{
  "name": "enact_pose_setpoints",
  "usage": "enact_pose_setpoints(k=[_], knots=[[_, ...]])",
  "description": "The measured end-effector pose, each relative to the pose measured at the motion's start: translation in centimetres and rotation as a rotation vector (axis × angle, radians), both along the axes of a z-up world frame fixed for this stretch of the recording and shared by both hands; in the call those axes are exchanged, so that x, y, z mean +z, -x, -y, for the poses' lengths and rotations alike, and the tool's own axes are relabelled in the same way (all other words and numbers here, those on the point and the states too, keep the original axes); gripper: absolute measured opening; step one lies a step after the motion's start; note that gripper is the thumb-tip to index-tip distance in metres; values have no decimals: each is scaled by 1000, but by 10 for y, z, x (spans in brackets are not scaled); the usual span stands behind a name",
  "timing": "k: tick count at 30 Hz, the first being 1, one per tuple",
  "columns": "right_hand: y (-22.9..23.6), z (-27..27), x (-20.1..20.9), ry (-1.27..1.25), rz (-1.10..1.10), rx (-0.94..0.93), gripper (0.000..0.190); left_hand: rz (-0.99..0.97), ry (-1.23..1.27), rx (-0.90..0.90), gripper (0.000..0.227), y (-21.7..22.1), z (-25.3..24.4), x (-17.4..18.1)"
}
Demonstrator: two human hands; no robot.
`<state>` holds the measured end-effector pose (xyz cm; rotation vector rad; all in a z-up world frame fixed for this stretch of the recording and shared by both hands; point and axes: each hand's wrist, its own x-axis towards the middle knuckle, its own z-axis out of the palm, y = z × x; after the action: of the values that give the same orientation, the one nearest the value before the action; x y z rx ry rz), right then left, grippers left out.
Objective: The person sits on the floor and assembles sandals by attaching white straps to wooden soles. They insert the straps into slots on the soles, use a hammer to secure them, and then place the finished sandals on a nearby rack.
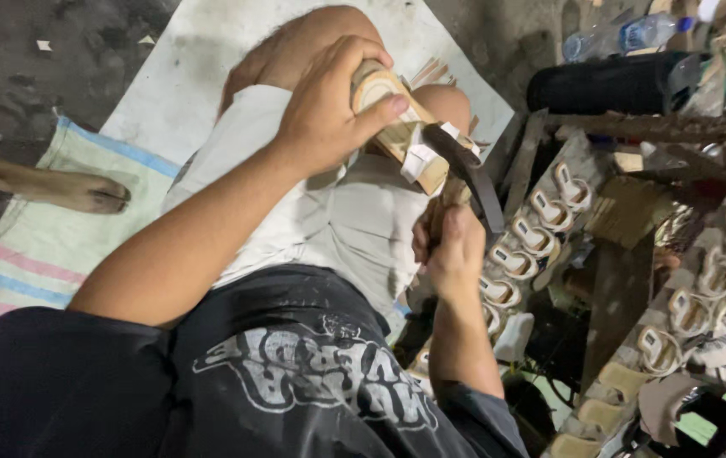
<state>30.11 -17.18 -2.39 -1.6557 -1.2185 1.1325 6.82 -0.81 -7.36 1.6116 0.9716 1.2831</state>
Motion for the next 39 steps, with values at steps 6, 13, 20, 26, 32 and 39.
enact_pose_setpoints(k=[6,13,20,26,32,39], knots=[[-2,20,-1,-150,278,2,27,26,-17,25,39,2,3,0],[14,11,14,98,-262,-406,33,37,34,-6,40,0,-3,1],[25,14,21,-96,-423,-174,39,56,-14,2,38,-2,-1,-1],[10,27,0,70,-375,-235,34,80,24,-53,31,1,-5,4],[12,31,4,97,-304,-94,40,188,86,-133,26,-3,-4,10],[26,4,4,-22,131,104,41,181,74,-134,26,2,2,1]])
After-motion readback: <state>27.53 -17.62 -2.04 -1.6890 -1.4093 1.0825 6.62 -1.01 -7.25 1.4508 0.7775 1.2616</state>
